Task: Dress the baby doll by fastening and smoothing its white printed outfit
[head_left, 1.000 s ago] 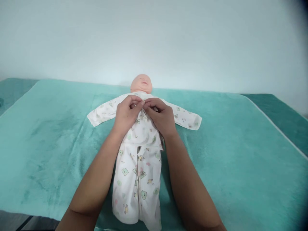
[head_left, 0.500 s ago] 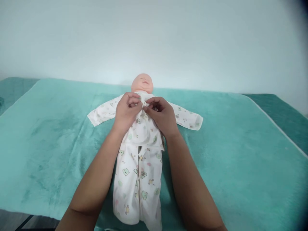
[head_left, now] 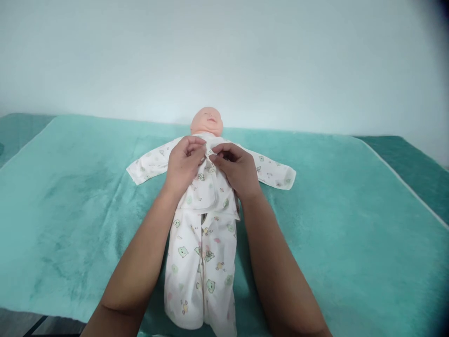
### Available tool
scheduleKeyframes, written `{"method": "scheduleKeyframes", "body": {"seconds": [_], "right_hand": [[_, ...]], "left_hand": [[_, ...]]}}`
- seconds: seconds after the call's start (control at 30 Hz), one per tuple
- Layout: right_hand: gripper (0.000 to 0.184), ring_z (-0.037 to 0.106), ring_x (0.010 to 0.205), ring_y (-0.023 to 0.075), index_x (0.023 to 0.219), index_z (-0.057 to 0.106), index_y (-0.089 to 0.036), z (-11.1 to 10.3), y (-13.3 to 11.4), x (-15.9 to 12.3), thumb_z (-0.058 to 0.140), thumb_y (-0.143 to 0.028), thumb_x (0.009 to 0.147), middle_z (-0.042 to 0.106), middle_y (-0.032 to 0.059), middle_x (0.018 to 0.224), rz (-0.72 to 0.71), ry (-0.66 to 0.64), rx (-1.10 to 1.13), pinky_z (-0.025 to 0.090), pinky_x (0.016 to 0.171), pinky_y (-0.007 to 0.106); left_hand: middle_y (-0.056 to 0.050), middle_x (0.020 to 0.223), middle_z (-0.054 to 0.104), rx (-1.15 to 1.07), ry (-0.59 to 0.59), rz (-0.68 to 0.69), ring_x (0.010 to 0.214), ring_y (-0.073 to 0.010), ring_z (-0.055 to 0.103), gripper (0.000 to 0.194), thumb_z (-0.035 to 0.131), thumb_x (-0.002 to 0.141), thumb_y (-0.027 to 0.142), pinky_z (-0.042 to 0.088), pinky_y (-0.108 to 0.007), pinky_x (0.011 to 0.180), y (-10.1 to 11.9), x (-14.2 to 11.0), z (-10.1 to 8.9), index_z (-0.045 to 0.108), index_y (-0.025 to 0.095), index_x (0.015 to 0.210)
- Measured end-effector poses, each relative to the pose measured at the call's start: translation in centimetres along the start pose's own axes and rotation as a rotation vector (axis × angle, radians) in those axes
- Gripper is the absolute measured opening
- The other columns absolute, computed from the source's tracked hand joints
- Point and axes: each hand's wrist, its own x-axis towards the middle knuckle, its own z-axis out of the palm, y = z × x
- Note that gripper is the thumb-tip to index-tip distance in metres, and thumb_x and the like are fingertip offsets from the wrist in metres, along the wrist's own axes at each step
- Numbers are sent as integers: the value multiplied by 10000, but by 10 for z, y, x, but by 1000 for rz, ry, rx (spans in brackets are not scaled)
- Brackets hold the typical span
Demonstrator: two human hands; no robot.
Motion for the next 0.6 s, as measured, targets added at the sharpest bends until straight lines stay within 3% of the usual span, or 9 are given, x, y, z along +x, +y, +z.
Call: {"method": "scheduleKeyframes", "body": {"seconds": [0.27, 0.6], "right_hand": [[142, 496, 702, 118, 876, 741, -217, 2, -1, 0, 768, -301, 765, 591, -32, 749, -4, 14, -33, 397, 660, 276], [128, 507, 672, 111, 844, 719, -214, 6, 0, 3, 766, -299, 760, 614, -30, 745, 1, 53, -65, 446, 649, 273]], "left_hand": [[8, 854, 648, 14, 1, 4, 540, -50, 476, 139, 692, 827, 196, 354, -174, 451, -7, 2, 0, 674, 210, 964], [9, 827, 636, -8, -76, -20, 572, -66, 485, 127, 669, 850, 215, 372, -177, 480, -6, 4, -5, 667, 216, 976]]}}
